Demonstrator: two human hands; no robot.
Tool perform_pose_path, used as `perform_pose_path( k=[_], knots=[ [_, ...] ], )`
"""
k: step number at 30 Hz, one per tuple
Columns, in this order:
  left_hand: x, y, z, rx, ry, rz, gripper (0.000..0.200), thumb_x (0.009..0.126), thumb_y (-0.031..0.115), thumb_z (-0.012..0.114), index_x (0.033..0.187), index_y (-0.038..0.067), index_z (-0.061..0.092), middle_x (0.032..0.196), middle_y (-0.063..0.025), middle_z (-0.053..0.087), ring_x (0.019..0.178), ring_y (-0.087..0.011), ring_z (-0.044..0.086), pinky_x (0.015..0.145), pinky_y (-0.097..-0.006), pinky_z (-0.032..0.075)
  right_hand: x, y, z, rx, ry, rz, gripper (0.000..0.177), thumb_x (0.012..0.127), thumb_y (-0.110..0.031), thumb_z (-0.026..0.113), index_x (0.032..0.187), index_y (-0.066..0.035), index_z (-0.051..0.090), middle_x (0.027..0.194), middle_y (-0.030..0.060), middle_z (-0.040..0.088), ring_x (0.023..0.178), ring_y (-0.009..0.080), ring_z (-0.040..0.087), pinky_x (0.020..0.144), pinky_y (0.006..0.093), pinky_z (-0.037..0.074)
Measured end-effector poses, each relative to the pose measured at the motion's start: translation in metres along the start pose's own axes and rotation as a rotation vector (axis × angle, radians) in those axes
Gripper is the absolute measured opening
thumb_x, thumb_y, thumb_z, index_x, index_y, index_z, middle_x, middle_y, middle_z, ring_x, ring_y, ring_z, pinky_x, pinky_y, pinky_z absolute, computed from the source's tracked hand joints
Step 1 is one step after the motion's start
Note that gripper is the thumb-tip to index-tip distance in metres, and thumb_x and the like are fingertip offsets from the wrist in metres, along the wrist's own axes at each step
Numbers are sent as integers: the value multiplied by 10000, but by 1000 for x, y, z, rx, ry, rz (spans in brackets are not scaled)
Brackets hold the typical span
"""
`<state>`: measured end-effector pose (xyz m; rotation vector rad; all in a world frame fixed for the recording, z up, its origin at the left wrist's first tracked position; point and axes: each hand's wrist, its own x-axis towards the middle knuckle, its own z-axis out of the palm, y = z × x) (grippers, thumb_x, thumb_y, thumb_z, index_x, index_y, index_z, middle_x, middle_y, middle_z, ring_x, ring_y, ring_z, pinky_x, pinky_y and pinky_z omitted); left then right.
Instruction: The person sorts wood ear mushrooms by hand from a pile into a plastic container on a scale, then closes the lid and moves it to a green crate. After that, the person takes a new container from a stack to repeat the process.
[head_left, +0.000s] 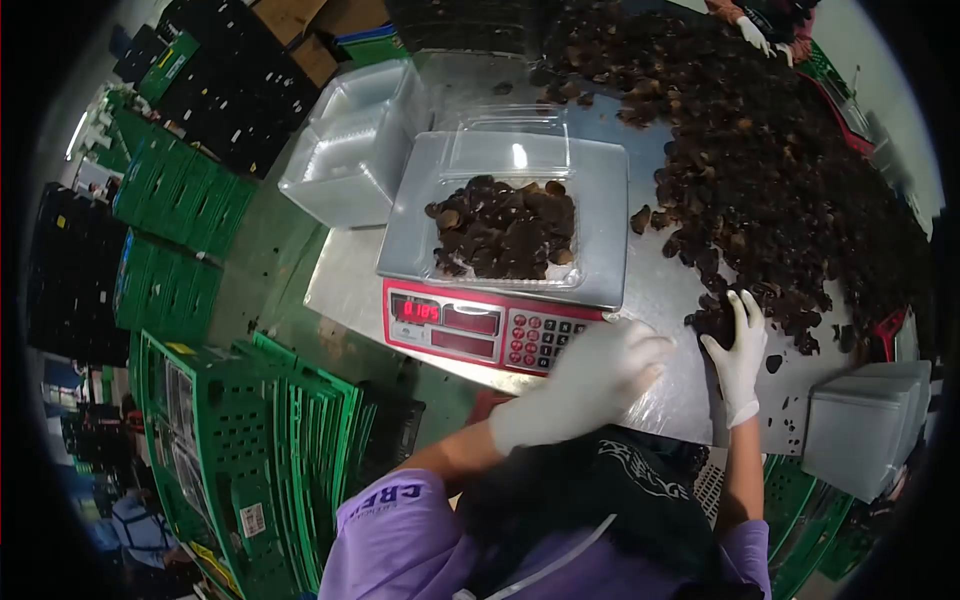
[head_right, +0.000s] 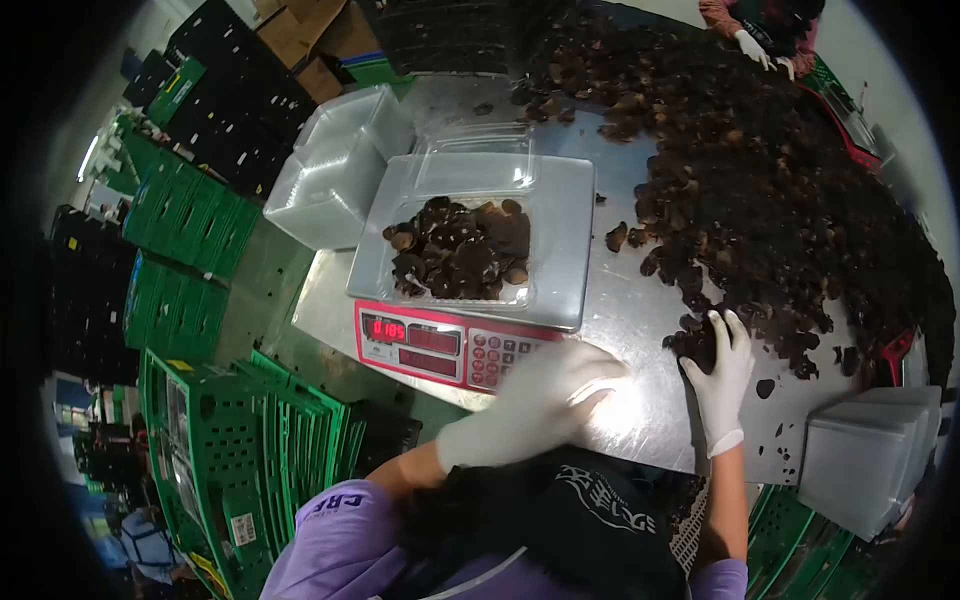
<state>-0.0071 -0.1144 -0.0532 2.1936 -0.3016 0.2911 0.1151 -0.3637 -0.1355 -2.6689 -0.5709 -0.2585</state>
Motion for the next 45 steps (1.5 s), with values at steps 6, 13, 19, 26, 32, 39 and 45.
perform_pose_path(
  k=[6, 13, 19, 26, 32, 39, 45],
  knots=[
    [-10, -10, 73, 6, -310, 124, 323, 841, 203, 635, 1131, 62, 620, 1026, -109, 628, 976, -301, 609, 906, -406, 465, -39, 25, -6, -8, 157, 68, 776, 655, -55, 784, 1372, -78, 489, 1392, 134, 481, 1289, 312, 446, 1080, 404, 349],
    [-17, -18, 74, -60, -463, -128, 265, 858, 246, 638, 1025, 45, 600, 951, -163, 599, 907, -350, 593, 777, -435, 488, -64, 29, -25, 88, 269, 185, 457, 731, -75, 713, 1172, -24, 609, 1200, 181, 592, 1136, 350, 539, 985, 416, 416],
    [13, -25, 95, 30, -297, -191, 344, 847, 209, 658, 1147, 49, 605, 945, -153, 599, 911, -333, 610, 801, -410, 495, -83, 40, -22, 20, 292, 283, 397, 737, -123, 724, 1118, -56, 636, 1189, 125, 593, 1139, 306, 536, 966, 399, 412],
    [64, -38, 150, 314, -33, 43, 385, 774, 148, 670, 1147, 73, 607, 962, -130, 582, 859, -334, 607, 728, -424, 508, -84, 33, -19, 47, 277, 269, 360, 740, -116, 724, 1088, -61, 653, 1173, 108, 591, 1120, 288, 528, 950, 392, 399],
    [63, -49, 139, 46, -22, -99, 338, 783, 131, 664, 1113, 68, 619, 999, -167, 618, 845, -314, 624, 768, -397, 504, -75, 38, -20, 45, 270, 273, 323, 769, -127, 707, 1083, -66, 658, 1126, 113, 600, 1077, 295, 544, 920, 402, 415],
    [58, -13, 75, -746, -17, -529, 195, 927, 31, 559, 1111, 0, 616, 894, -26, 634, 801, -67, 567, 723, -217, 460, -37, 32, -15, 101, 241, 327, 304, 849, -224, 677, 1089, -39, 647, 1048, 167, 611, 1001, 342, 571, 848, 410, 463],
    [38, 12, -37, 59, 395, -73, 244, 806, -30, 655, 1047, -31, 621, 1015, -108, 623, 932, -212, 601, 862, -308, 469, -28, 37, -10, 191, 205, 373, 167, 827, -151, 665, 829, 15, 646, 879, 178, 600, 843, 369, 575, 750, 452, 442]
  ],
)
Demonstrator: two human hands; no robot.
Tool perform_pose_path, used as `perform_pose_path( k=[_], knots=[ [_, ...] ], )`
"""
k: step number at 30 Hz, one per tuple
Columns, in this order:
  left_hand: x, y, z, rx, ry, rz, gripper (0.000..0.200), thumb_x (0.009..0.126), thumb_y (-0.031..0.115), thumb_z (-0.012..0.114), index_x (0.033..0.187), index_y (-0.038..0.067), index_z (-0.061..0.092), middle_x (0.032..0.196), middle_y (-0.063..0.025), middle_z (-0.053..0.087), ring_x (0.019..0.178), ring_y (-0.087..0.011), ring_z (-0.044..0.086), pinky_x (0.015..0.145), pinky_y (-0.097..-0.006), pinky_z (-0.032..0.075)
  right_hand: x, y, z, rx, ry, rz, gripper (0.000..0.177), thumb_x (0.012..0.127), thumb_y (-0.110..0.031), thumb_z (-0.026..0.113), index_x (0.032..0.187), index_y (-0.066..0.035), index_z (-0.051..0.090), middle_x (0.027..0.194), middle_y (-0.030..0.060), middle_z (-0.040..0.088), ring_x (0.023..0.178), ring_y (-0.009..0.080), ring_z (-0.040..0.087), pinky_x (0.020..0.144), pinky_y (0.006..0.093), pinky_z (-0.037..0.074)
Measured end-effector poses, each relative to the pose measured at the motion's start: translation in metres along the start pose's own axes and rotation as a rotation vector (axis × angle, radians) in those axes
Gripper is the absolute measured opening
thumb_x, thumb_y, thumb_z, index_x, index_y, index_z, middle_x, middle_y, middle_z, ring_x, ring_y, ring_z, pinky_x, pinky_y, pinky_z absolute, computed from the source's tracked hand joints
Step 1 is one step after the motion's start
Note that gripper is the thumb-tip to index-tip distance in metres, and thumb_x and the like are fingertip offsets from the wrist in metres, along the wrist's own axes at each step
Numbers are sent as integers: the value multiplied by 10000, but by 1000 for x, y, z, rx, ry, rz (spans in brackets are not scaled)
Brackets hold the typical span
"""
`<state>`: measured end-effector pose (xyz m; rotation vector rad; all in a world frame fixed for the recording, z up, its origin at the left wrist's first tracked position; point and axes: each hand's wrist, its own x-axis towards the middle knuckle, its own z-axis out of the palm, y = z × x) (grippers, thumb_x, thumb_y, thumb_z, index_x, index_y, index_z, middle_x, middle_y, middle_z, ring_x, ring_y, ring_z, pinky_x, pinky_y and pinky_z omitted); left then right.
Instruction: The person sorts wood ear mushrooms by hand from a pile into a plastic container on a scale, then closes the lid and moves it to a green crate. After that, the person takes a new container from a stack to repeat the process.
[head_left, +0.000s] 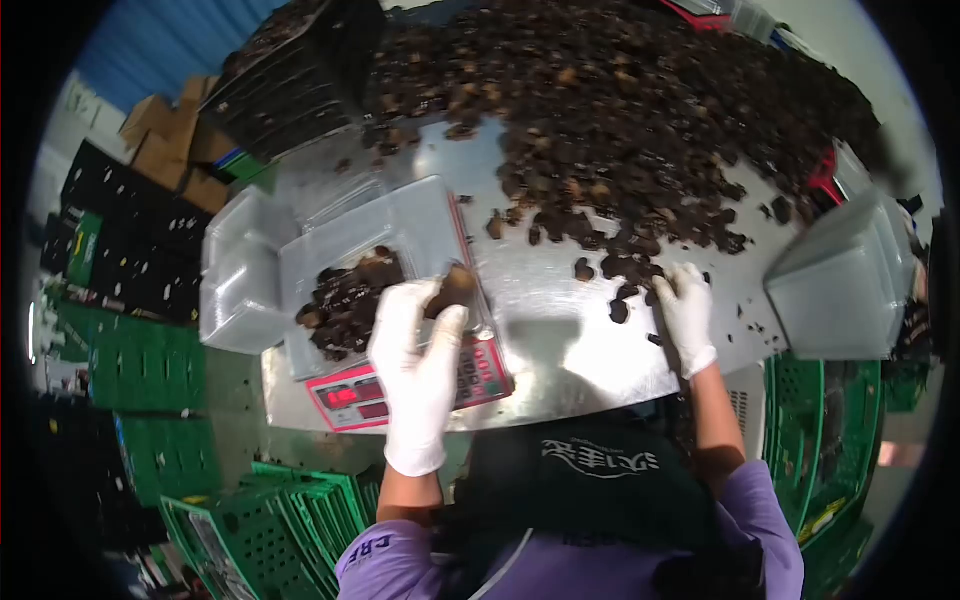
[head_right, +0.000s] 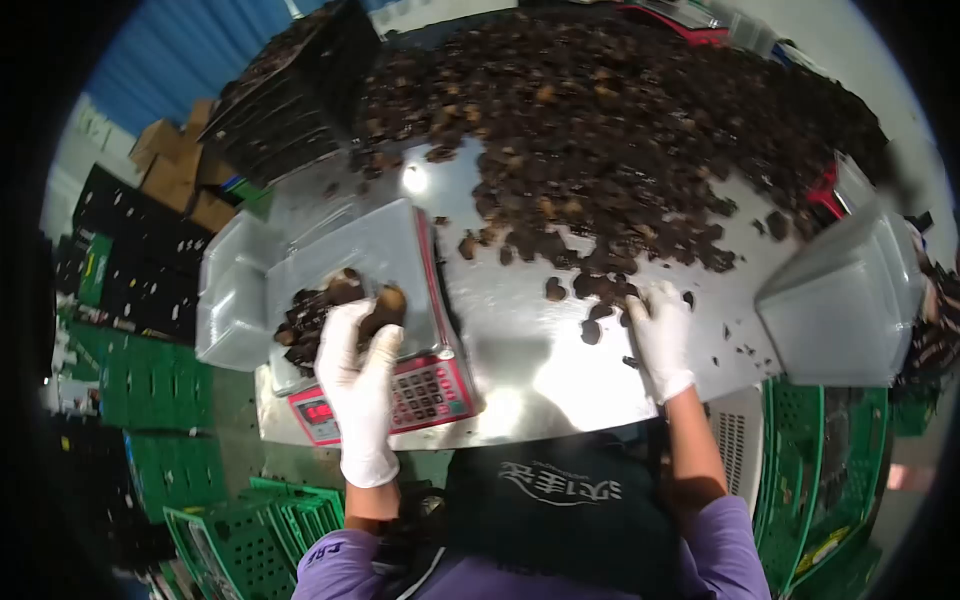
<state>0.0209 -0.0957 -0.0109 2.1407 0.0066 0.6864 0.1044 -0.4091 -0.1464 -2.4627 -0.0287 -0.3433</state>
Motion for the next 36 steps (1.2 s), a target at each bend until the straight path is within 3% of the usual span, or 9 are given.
perform_pose_path(
  k=[3, 7, 10, 14, 19, 23, 26, 31, 36],
  knots=[
    [17, -23, -42, 343, 239, 80, 272, 776, -1, 686, 1040, -12, 626, 1040, -146, 616, 1001, -315, 585, 907, -376, 455, -2, 8, 8, 3, 102, -95, 102, 816, -84, 667, 834, 10, 630, 934, 143, 622, 881, 332, 586, 785, 409, 451],
    [30, -53, -64, 978, 99, 107, 318, 783, 136, 723, 1077, 37, 655, 1155, -140, 603, 1155, -350, 517, 1000, -461, 382, -4, -19, -2, 65, 153, -112, 75, 816, -42, 665, 850, 11, 624, 956, 131, 616, 907, 315, 582, 804, 396, 451],
    [29, -59, -78, 717, -105, 46, 407, 799, 162, 732, 1174, 32, 642, 1232, -159, 593, 1190, -350, 520, 1038, -440, 376, -8, -35, -2, 177, 151, -208, 93, 811, -21, 672, 878, 14, 617, 1002, 136, 609, 965, 304, 570, 849, 395, 443],
    [36, -70, -103, 413, 92, 10, 389, 852, 140, 693, 1214, 20, 617, 1246, -183, 589, 1181, -342, 547, 1028, -391, 411, -21, -55, 12, 79, -79, -319, 159, 761, -42, 698, 909, -28, 642, 1034, 111, 617, 997, 298, 567, 882, 384, 432],
    [70, -193, -133, 202, 181, -398, 504, 917, 152, 646, 1354, -38, 481, 1209, -211, 601, 1122, -269, 584, 987, -358, 444, -17, -111, 22, 114, -45, -466, 315, 785, -111, 675, 1095, -68, 643, 1047, 108, 627, 979, 278, 585, 866, 386, 431],
    [96, -220, -138, -473, -87, -797, 428, 955, 329, 603, 1194, -20, 533, 961, -142, 655, 772, -207, 637, 637, -285, 510, -21, -168, 42, 917, -712, -109, 385, 896, -108, 623, 1268, -25, 565, 915, 39, 651, 766, 140, 627, 658, 274, 498],
    [103, -212, -128, -564, 22, -941, 421, 984, 373, 533, 1157, -10, 544, 949, -144, 655, 782, -228, 641, 644, -293, 525, -20, -207, 45, 1018, -1024, 126, 469, 956, -181, 574, 1363, 21, 458, 970, 48, 635, 823, 126, 632, 685, 253, 510],
    [83, -209, -150, -1225, -74, -516, 514, 1006, 406, 455, 1168, -66, 580, 1011, -149, 660, 928, -267, 642, 794, -352, 536, -7, -231, 52, 1124, -1280, 324, 518, 993, -193, 514, 1415, 64, 358, 1059, 115, 652, 872, 172, 675, 679, 263, 549],
    [5, -113, -162, 150, -10, -201, 375, 796, 124, 721, 1167, 91, 681, 1199, -123, 624, 1327, -264, 419, 1056, -367, 378, -3, -236, 55, 1137, -1199, 386, 442, 1000, -304, 501, 1301, 19, 480, 1030, 129, 629, 832, 190, 675, 630, 279, 556]
  ],
)
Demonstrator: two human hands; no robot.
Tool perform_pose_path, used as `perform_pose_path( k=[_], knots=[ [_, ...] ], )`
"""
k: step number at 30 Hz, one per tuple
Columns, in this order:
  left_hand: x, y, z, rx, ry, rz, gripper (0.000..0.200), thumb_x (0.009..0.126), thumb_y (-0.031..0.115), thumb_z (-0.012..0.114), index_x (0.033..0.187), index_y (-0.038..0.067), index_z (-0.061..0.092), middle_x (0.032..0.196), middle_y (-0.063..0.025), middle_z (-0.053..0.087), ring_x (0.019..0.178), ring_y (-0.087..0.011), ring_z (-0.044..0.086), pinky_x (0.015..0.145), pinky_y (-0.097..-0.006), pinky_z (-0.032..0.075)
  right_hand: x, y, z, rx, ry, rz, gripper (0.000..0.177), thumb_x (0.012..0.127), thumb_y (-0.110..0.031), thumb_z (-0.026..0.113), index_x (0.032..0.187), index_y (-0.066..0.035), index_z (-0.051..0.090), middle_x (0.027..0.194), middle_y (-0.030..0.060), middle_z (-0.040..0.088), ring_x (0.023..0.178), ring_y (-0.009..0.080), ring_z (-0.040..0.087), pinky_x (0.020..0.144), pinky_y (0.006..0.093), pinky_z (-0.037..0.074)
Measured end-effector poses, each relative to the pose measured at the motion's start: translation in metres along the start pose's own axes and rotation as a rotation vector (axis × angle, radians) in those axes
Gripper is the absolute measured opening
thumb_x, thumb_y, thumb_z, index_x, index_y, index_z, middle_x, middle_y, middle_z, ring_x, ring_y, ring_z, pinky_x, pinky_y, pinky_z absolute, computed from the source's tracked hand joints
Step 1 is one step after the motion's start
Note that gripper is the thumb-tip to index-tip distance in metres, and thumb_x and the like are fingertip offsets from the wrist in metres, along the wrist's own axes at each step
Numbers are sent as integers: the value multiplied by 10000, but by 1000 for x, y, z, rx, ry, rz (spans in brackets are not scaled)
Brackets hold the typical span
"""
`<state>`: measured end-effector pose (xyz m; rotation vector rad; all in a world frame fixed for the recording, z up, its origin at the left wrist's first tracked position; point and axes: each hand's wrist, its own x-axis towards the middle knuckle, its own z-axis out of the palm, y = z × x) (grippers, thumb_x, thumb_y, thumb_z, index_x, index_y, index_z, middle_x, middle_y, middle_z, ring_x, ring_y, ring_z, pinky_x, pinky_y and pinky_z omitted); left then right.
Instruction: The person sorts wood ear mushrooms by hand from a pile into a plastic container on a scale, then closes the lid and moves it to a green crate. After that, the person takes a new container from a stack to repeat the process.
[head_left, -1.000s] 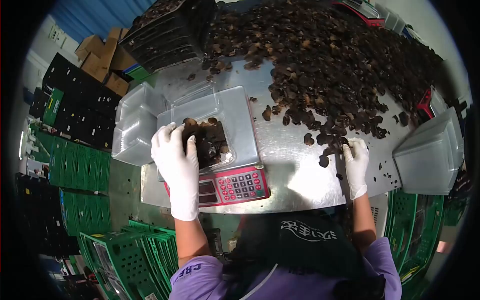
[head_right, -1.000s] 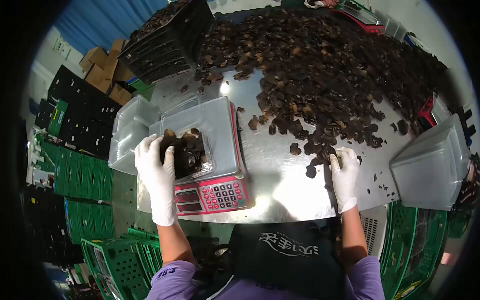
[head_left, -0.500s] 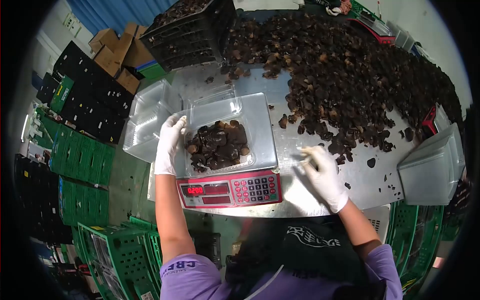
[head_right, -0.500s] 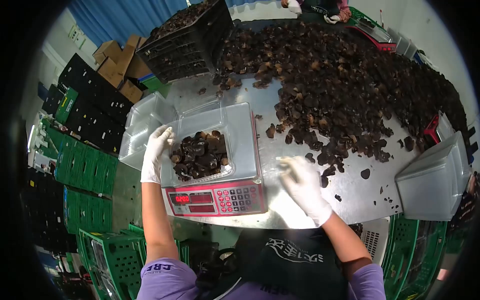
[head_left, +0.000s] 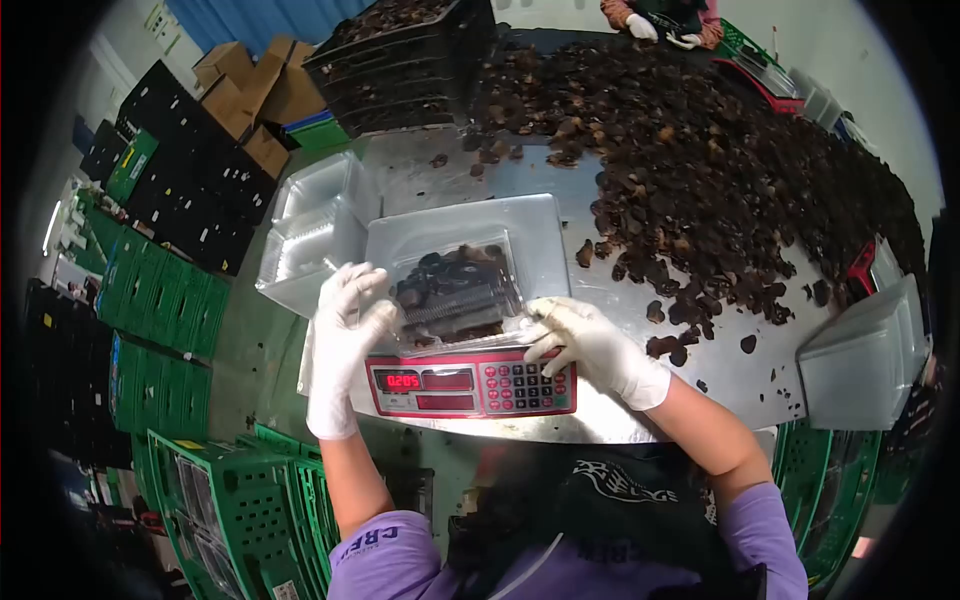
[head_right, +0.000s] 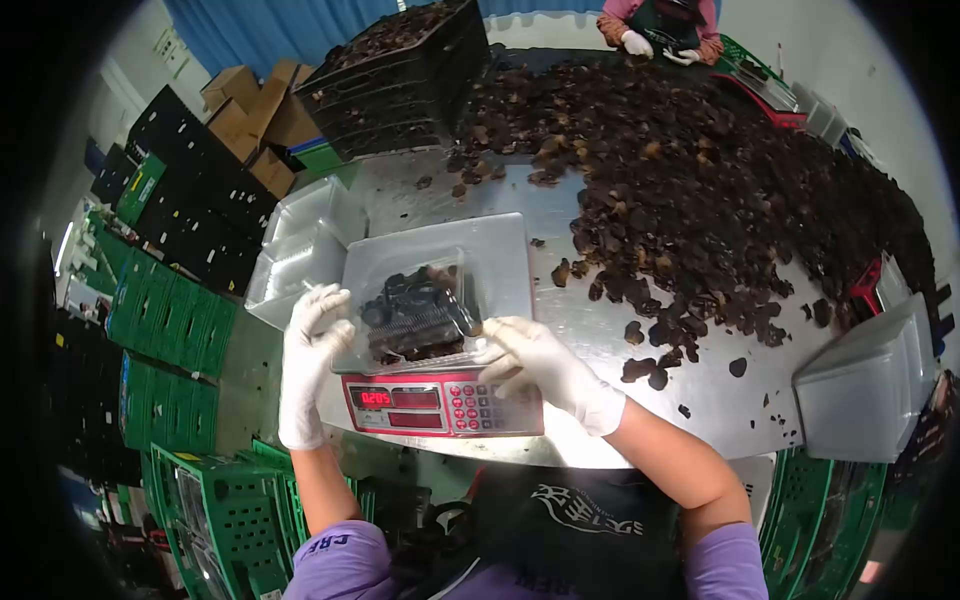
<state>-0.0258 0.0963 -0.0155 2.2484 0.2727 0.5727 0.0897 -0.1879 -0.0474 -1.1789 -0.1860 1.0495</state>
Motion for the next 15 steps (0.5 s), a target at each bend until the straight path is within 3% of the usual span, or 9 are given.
perform_pose_path(
  k=[1, 3, 5, 6, 7, 11, 15],
  knots=[
    [-2, 4, -4, 14, -1, 0, 419, 798, 185, 744, 1191, 63, 661, 1222, -136, 606, 1284, -259, 471, 1044, -368, 391, 2, -1, -1, -14, 10, 11, 493, 992, -359, 510, 1296, 28, 476, 992, 124, 610, 822, 193, 674, 616, 289, 555],
    [-37, 11, 14, 430, 147, -179, 443, 838, 238, 729, 1206, 12, 629, 1066, -122, 655, 1067, -238, 614, 935, -341, 474, 8, -1, -5, -1, 4, 11, 440, 975, -339, 555, 1212, 27, 491, 958, 125, 611, 784, 197, 675, 601, 295, 559],
    [-43, -3, 19, 57, -27, -392, 485, 896, 299, 685, 1240, -25, 579, 866, -83, 674, 767, -171, 655, 714, -284, 525, 15, 0, -1, -121, 50, 5, 332, 946, -226, 585, 1145, 21, 489, 938, 113, 614, 755, 200, 676, 593, 290, 558],
    [-47, -3, 22, -279, -116, -625, 467, 945, 338, 627, 1250, -10, 564, 721, -42, 646, 619, -96, 607, 558, -227, 475, 19, 4, -2, -73, 62, -4, 241, 911, -93, 553, 1113, 17, 480, 911, 108, 617, 737, 198, 676, 589, 284, 558],
    [-48, -11, 23, -534, -185, -718, 411, 977, 321, 582, 1253, 17, 559, 747, -58, 651, 613, -74, 599, 537, -203, 455, 19, 5, -1, -83, 48, -3, 241, 911, -93, 553, 1113, 17, 480, 911, 108, 617, 737, 198, 676, 589, 284, 558],
    [-60, -15, 35, -712, -124, -535, 439, 985, 324, 561, 1287, 6, 530, 801, -99, 681, 633, -108, 628, 588, -206, 484, 11, 7, -2, -1, 77, -38, 178, 890, -3, 494, 1067, 9, 490, 877, 108, 619, 692, 168, 652, 554, 262, 528],
    [-75, 2, 38, -797, -132, -416, 516, 967, 236, 583, 1397, -11, 442, 898, -90, 680, 764, -125, 646, 689, -225, 511, -7, 15, 1, 188, 101, -235, 153, 862, 81, 482, 991, 9, 521, 781, 52, 584, 589, 105, 554, 526, 239, 450]
  ],
)
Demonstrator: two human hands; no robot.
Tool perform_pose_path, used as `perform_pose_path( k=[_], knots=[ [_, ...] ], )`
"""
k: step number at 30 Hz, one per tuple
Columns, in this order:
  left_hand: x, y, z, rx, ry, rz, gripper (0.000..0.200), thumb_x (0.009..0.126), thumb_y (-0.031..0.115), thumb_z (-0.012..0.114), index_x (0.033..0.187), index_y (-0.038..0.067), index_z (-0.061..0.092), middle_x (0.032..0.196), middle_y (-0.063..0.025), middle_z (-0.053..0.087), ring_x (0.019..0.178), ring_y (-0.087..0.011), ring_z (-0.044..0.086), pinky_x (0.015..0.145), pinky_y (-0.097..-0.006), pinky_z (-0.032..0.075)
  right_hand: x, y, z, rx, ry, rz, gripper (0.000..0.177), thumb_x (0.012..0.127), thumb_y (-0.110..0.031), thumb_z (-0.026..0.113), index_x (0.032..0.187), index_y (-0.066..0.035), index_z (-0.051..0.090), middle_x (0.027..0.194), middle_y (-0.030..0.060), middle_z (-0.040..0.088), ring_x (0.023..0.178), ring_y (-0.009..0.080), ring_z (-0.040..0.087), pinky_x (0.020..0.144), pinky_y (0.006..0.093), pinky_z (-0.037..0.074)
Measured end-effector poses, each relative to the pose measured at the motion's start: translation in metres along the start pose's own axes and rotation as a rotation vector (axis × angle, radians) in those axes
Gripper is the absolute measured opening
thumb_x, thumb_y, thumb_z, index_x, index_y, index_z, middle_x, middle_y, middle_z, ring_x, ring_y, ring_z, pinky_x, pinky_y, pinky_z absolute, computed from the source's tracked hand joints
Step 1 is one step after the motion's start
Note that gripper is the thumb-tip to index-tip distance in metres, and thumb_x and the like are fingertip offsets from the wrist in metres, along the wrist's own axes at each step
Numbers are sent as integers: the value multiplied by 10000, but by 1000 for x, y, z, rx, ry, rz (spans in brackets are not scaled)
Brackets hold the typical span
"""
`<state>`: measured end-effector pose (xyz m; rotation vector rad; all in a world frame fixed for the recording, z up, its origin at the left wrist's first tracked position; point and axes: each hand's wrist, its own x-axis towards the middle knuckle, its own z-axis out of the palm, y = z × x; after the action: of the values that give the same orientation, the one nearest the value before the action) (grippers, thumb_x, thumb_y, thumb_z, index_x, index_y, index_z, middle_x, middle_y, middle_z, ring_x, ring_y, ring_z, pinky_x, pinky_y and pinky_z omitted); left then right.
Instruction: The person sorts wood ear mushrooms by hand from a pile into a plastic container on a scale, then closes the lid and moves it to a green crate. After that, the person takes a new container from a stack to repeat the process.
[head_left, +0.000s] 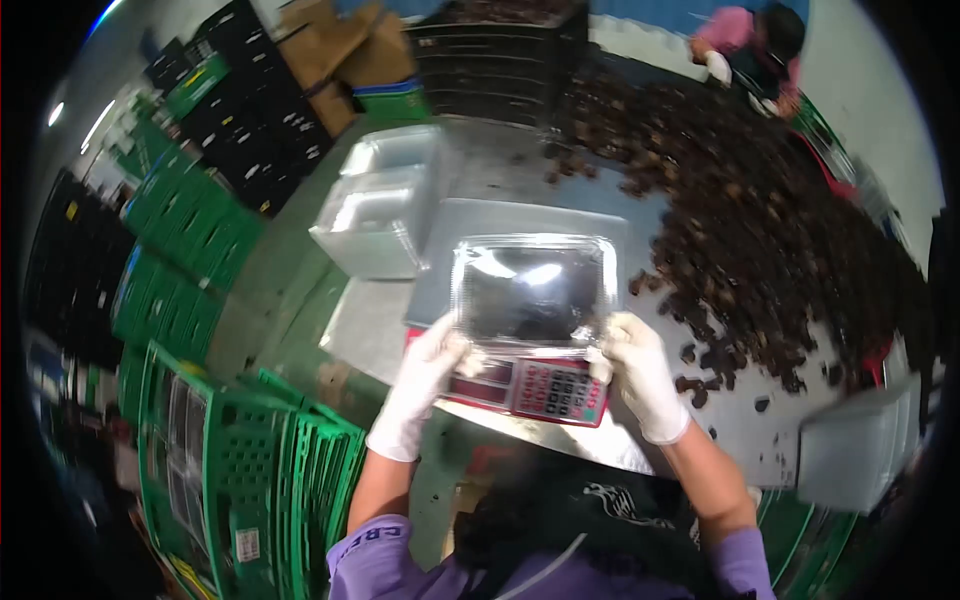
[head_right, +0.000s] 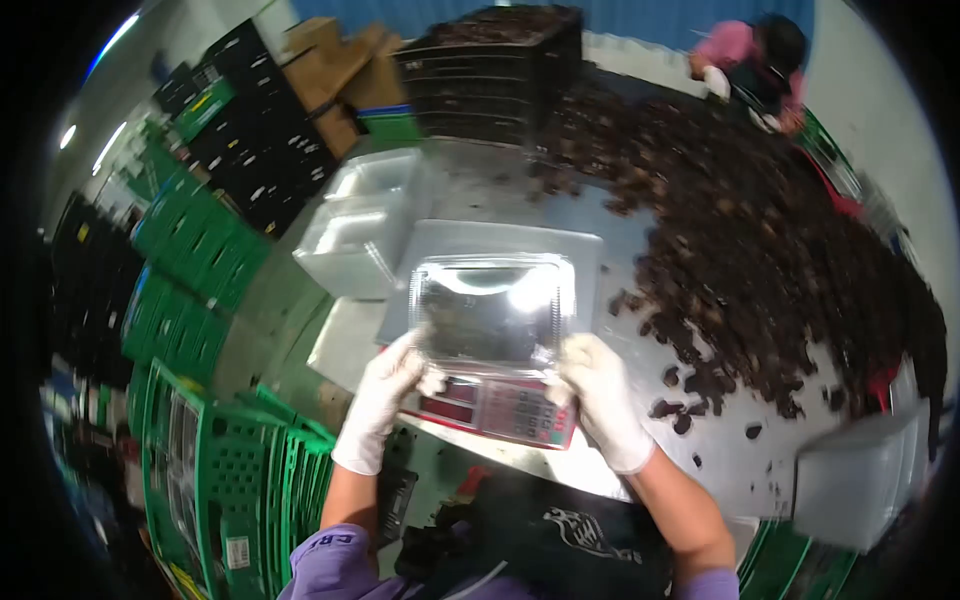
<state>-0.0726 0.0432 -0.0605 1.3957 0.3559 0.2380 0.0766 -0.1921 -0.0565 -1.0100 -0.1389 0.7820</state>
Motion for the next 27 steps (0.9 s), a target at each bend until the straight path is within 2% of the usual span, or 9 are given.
perform_pose_path(
  k=[2, 5, 9, 13, 17, 20, 22, 23, 27],
  knots=[
    [-4, -3, 10, -92, 112, -10, 521, 946, 46, 517, 1439, -35, 370, 863, -85, 656, 714, -131, 640, 667, -238, 531, -11, 0, 8, -78, 10, -120, 152, 850, 91, 468, 959, 4, 528, 764, 41, 571, 569, 97, 544, 532, 219, 437],
    [-12, -7, 11, -147, 157, 133, 517, 903, -5, 500, 1411, -40, 412, 848, -76, 644, 701, -119, 629, 629, -227, 515, -16, 3, 19, -223, 11, -183, 196, 865, 99, 460, 1027, 5, 515, 755, 39, 564, 545, 92, 528, 507, 207, 436],
    [-53, 13, -10, -96, 373, 257, 484, 877, -3, 498, 1359, -35, 483, 831, -67, 645, 671, -109, 613, 599, -217, 493, -23, 9, 53, -327, -178, -256, 358, 947, -94, 602, 1249, 20, 448, 867, 62, 597, 768, 119, 617, 712, 221, 499],
    [-139, 61, -63, -152, 972, 490, 410, 908, 89, 508, 1293, -47, 541, 743, -50, 612, 589, -90, 551, 541, -199, 454, -32, 22, 71, -442, -397, -209, 489, 952, -192, 615, 1344, 27, 423, 1084, 92, 600, 884, 130, 596, 793, 234, 465],
    [-273, 106, -150, 31, 1571, 868, 405, 904, 33, 429, 1289, -43, 528, 643, 18, 436, 511, -45, 417, 447, -163, 307, -32, 39, 69, -485, -466, -140, 231, 961, -28, 547, 1182, 38, 559, 965, 88, 642, 811, 120, 599, 745, 246, 491],
    [-404, 106, -233, 21, 1862, 952, 217, 928, 44, 403, 1043, 12, 584, 614, 21, 446, 469, -20, 331, 406, -176, 245, -30, 51, 63, -536, -456, -94, 171, 960, -23, 542, 1107, 46, 597, 933, 83, 644, 774, 122, 599, 743, 248, 504],
    [-482, 96, -288, 180, 2160, 1009, 202, 870, 3, 428, 691, 65, 498, 592, -25, 482, 435, -85, 409, 396, -213, 299, -33, 56, 60, -499, -476, -52, 166, 957, -5, 534, 1096, 52, 603, 892, 70, 648, 764, 108, 598, 727, 230, 490],
    [-564, 56, -361, 495, 2170, 912, 220, 837, -3, 443, 631, 65, 485, 584, -47, 507, 442, -121, 452, 394, -239, 325, -34, 61, 57, -490, -463, -40, 161, 956, -5, 535, 1086, 54, 609, 883, 65, 648, 757, 103, 596, 722, 225, 486],
    [-656, 44, -411, -42, 2213, 493, 179, 875, 123, 521, 719, 42, 556, 618, -92, 571, 491, -203, 533, 438, -315, 427, -37, 75, 42, -494, -439, -42, 128, 959, 3, 527, 1014, 47, 634, 843, 55, 637, 726, 91, 575, 710, 222, 474]
  ],
)
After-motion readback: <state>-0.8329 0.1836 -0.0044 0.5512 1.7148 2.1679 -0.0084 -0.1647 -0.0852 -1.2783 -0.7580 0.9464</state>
